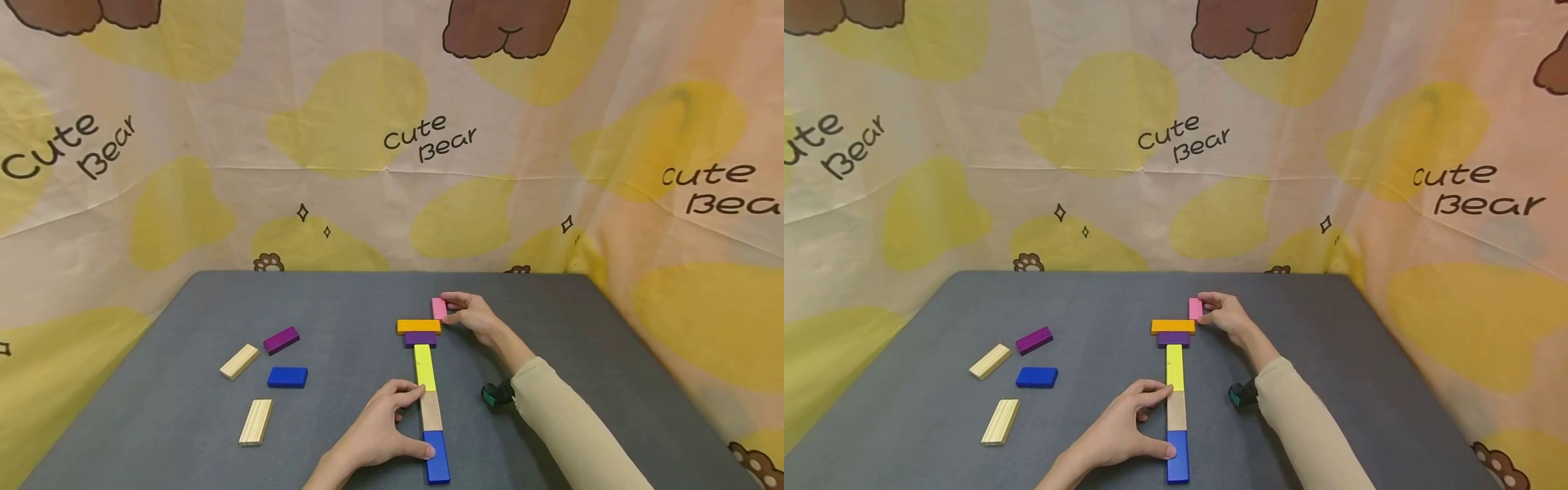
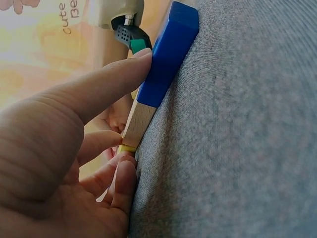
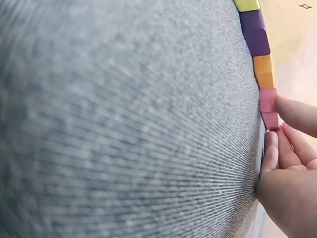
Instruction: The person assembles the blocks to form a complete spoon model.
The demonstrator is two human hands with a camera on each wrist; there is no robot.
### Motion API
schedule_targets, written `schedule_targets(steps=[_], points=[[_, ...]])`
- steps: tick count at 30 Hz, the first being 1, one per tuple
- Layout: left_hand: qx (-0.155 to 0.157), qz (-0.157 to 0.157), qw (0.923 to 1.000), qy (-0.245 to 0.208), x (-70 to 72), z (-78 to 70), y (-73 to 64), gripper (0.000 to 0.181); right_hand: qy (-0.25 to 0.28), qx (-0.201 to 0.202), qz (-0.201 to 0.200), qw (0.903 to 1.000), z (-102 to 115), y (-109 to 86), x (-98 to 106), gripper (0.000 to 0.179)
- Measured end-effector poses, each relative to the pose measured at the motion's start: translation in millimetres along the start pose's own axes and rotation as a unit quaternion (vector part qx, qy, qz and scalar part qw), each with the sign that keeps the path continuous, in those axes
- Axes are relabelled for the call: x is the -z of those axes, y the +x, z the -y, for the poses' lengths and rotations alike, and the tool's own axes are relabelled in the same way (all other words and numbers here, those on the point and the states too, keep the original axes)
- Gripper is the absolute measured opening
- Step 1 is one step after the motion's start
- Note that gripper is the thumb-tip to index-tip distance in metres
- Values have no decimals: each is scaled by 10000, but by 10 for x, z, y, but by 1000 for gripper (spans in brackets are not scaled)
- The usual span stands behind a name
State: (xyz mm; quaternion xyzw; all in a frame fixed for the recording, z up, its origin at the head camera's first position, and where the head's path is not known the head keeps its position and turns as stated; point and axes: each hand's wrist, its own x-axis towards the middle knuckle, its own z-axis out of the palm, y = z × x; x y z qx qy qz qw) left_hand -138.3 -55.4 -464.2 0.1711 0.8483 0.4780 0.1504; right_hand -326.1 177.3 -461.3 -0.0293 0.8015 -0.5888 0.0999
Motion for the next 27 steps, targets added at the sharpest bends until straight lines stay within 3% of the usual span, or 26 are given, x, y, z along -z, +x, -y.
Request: schedule_targets(steps=[27], points=[[-28, 59, 10000, -5, 9, -16, -15, 82, 108, -30, -52, 9999, -17, -1, -27, 58]])
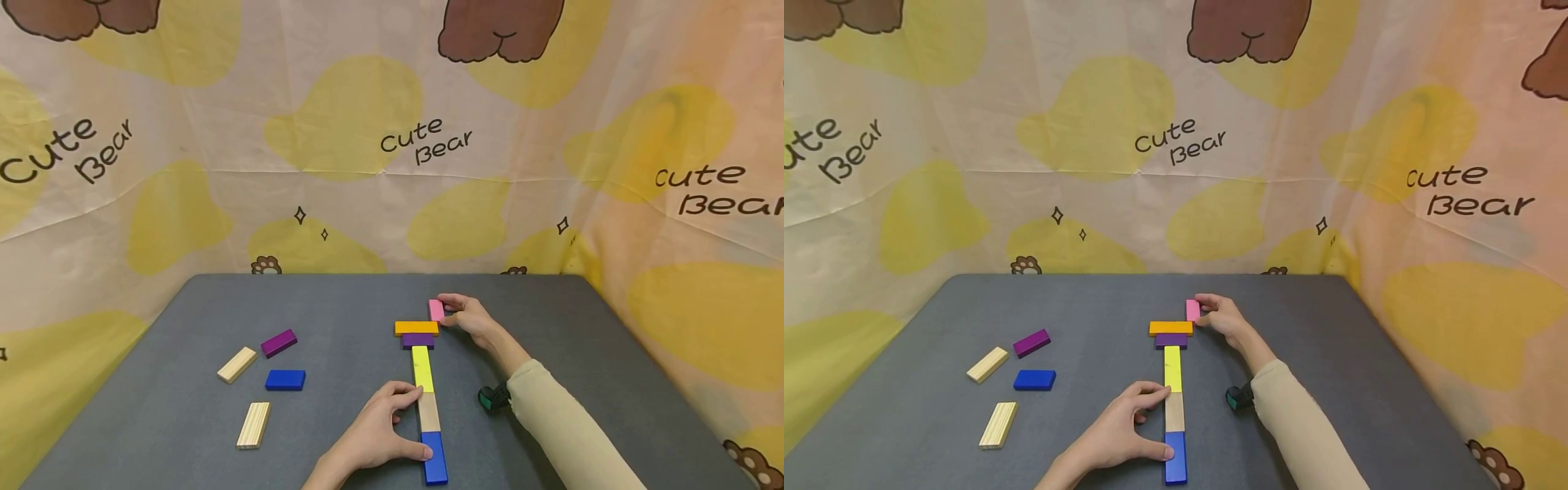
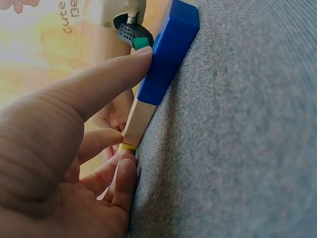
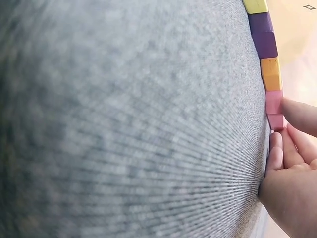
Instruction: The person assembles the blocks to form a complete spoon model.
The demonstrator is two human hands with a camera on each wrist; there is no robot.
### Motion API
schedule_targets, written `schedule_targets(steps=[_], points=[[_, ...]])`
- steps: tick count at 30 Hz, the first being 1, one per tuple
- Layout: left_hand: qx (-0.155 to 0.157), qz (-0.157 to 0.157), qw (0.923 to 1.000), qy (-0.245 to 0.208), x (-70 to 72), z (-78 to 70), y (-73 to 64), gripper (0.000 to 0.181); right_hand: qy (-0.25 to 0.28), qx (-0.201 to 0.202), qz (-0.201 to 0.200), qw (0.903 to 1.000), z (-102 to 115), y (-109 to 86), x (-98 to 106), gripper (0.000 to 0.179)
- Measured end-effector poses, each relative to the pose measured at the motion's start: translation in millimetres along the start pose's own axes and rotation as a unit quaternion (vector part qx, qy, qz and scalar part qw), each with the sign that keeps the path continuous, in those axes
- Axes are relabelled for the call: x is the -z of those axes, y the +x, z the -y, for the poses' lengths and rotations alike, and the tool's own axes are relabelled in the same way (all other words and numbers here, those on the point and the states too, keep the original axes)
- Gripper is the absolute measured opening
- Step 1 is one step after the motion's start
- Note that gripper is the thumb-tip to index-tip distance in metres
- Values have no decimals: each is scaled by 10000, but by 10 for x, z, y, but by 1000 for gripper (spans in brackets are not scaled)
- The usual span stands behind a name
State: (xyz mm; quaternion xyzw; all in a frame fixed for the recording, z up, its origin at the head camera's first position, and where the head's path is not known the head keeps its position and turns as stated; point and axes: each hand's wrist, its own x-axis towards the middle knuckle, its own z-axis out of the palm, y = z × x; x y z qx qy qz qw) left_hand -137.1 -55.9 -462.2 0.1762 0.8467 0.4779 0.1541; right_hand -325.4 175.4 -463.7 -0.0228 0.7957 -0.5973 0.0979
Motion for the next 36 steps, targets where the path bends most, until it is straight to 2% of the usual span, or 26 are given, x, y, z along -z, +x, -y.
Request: schedule_targets(steps=[14, 22, 25, 29, 36], points=[[-39, -7, 10000, 18, -12, 8, 2, 83, 181, -59, -17, 9998, -25, 15, -6, 60], [-15, -35, 10000, 19, -4, 3, 2, 84, 425, 138, 4, 9990, -14, -49, 40, 60], [2, -34, 10000, 52, -5, 1, 4, 84, 353, 284, -81, 9989, -7, -140, 68, 56], [-30, -44, 10000, 69, -11, 13, 8, 84, -186, 416, -282, 9986, 9, -323, 99, 52], [-73, -70, 9999, 78, -14, 15, 3, 85, -863, 591, -462, 9934, 131, -860, 62, 41]])
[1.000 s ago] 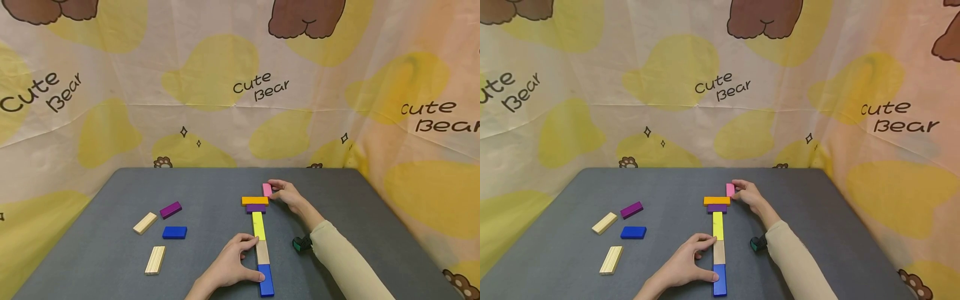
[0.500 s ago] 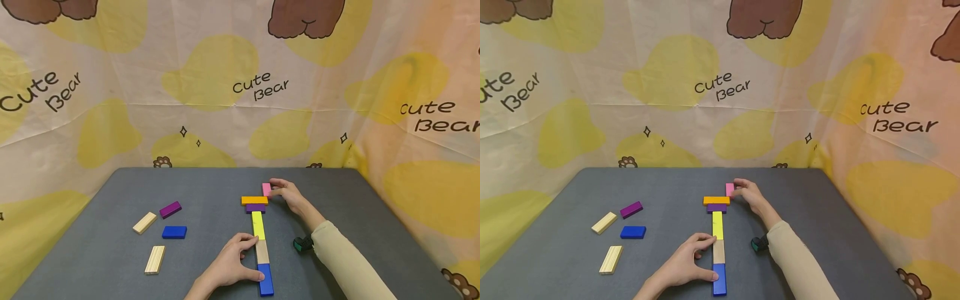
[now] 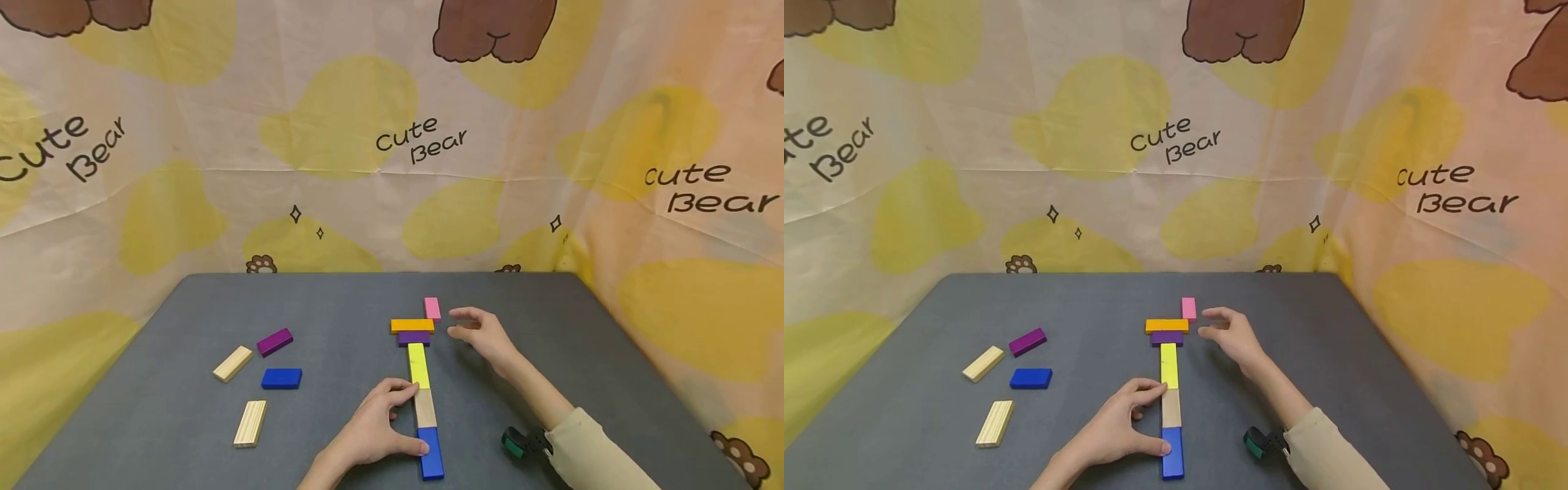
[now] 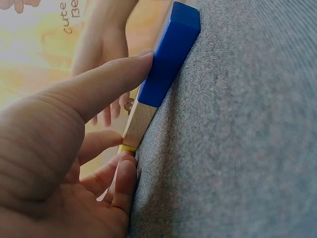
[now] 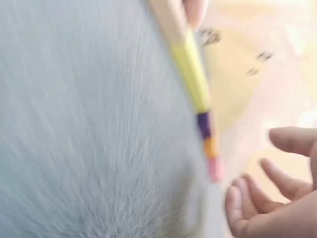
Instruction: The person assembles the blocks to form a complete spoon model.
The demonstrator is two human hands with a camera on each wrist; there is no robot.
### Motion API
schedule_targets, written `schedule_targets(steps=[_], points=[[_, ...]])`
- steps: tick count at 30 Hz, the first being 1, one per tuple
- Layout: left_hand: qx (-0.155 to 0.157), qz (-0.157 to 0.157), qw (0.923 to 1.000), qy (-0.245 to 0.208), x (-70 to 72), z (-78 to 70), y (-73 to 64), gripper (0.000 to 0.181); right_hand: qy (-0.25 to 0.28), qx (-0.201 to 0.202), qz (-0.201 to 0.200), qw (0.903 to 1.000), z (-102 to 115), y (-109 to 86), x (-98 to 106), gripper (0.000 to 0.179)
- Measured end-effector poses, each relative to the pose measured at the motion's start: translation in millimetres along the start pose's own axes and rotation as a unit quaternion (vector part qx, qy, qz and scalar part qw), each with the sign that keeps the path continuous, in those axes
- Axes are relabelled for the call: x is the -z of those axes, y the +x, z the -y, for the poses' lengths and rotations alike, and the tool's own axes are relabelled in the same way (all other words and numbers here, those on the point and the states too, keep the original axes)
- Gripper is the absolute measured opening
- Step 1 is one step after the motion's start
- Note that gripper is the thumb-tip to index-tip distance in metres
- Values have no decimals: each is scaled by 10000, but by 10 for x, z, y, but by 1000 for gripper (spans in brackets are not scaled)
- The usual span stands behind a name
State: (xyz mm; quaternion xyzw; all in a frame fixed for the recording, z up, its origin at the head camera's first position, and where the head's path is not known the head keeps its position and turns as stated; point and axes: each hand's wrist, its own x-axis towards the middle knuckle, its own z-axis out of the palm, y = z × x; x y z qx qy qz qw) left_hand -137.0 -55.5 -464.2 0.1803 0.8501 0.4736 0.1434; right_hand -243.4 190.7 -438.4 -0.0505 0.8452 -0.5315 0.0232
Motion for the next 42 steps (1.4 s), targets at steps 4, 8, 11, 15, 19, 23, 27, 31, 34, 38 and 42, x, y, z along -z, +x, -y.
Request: schedule_targets(steps=[4, 8, 11, 15, 19, 23, 27, 31, 34, 38, 42], points=[[22, 36, 10000, -6, 7, -6, 7, 85, -574, 600, 55, 9965, 57, -330, 17, 33], [28, 53, 10000, -36, 11, -7, 11, 85, -716, 1000, 287, 9920, 83, -604, 14, 29], [49, 48, 10000, -47, 10, -2, 8, 85, -681, 849, 550, 9925, 103, -774, -15, 30], [54, 45, 10000, -52, 4, 3, 0, 85, -509, 264, 786, 9953, 134, -978, -74, 38], [8, 12, 10000, -40, 3, 3, -2, 85, -31, -26, 1015, 9948, 112, -1092, -139, 48], [-15, -1, 10000, -33, 4, -5, 5, 86, 208, 268, 1324, 9906, 31, -1099, -171, 53], [-12, -4, 10000, -53, 4, -8, 6, 85, 77, 451, 1576, 9864, -49, -1073, -181, 55], [-70, -16, 9999, -81, 4, -1, 3, 85, -128, 434, 1726, 9839, -95, -1065, -195, 58], [-116, -20, 9999, -97, 1, 3, -1, 85, -257, 436, 1842, 9816, -102, -1071, -212, 59], [-122, -7, 9999, -94, 3, 6, -1, 85, -300, 458, 1973, 9788, -97, -1078, -232, 57], [-126, 8, 9999, -89, 9, 13, 4, 84, -347, 492, 2048, 9769, -97, -1077, -254, 55]])
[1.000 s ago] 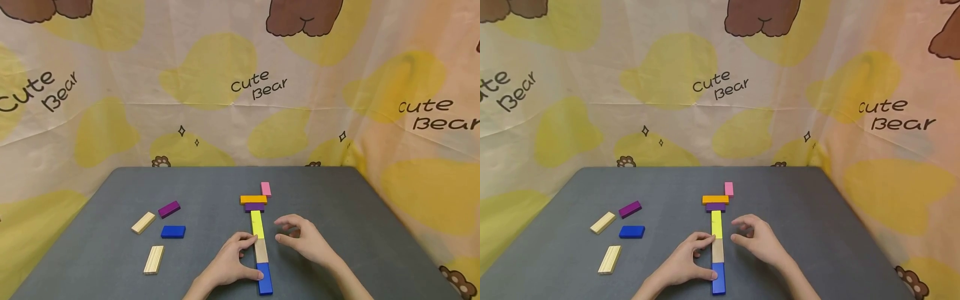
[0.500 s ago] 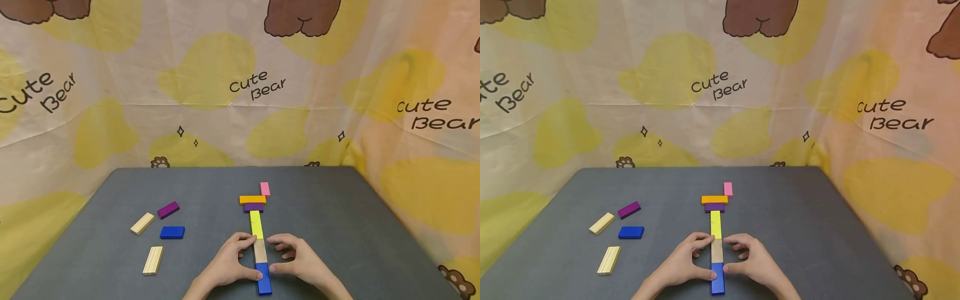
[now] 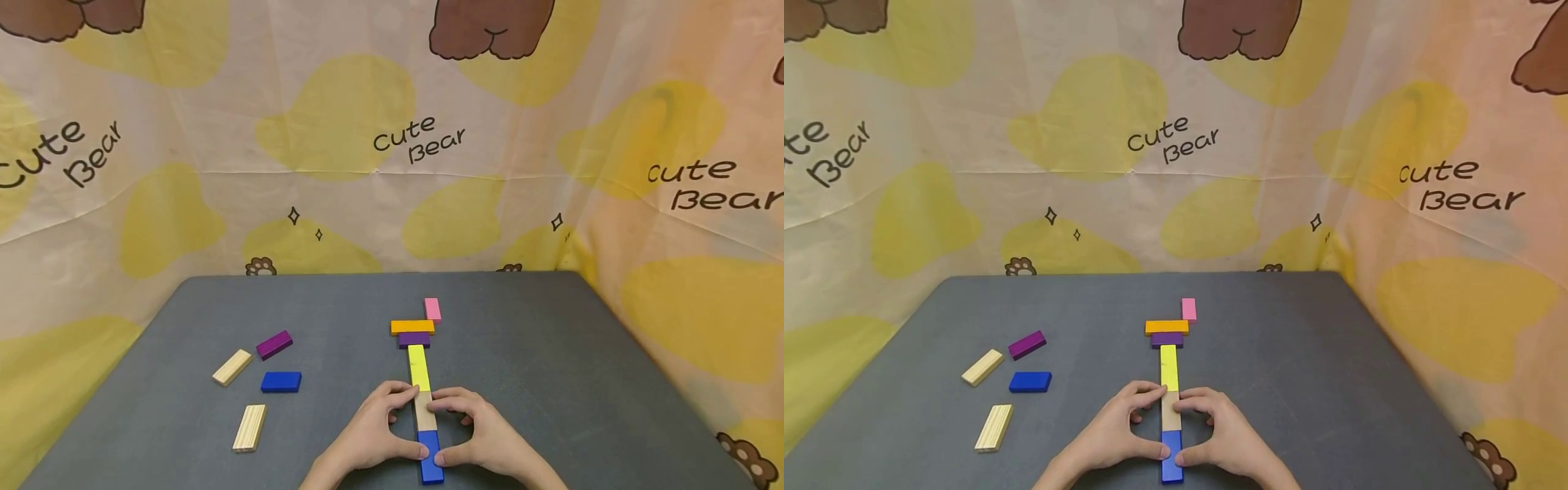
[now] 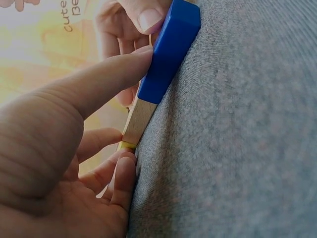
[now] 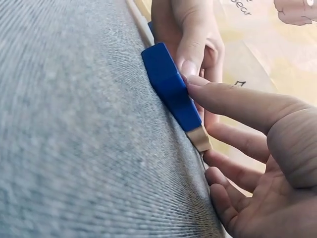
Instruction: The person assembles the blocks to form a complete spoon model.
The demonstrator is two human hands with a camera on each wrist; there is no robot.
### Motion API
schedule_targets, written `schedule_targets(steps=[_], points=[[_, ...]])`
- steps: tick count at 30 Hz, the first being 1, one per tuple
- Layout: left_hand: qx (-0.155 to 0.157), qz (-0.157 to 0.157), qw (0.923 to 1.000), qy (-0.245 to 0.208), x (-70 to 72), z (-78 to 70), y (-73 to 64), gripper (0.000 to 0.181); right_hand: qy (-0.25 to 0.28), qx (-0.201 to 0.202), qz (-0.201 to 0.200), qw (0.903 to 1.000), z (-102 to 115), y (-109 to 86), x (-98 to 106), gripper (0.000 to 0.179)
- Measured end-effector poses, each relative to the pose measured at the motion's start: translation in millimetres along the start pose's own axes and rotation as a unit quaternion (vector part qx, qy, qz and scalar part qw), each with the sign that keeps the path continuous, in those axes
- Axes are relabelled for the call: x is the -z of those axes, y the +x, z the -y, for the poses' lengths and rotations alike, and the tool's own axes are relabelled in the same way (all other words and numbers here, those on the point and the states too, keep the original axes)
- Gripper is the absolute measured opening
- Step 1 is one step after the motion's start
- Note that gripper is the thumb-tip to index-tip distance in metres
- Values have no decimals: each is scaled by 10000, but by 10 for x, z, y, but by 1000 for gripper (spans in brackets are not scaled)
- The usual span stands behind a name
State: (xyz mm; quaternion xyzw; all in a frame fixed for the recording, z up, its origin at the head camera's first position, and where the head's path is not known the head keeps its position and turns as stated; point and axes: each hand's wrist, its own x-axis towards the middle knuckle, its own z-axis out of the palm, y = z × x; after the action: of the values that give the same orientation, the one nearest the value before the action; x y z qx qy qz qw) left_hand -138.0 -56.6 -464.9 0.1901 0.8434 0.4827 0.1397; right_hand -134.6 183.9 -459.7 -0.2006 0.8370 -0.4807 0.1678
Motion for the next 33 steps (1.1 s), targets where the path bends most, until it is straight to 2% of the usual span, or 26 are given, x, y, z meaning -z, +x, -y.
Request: schedule_targets(steps=[18, 33], points=[[-16, 25, 10000, 31, 8, -6, -15, 83, -210, 209, -181, 9994, 19, -33, -75, 60], [-19, 7, 10000, 70, -3, -9, -13, 83, -184, 146, -185, 9996, 6, -21, -66, 61]])
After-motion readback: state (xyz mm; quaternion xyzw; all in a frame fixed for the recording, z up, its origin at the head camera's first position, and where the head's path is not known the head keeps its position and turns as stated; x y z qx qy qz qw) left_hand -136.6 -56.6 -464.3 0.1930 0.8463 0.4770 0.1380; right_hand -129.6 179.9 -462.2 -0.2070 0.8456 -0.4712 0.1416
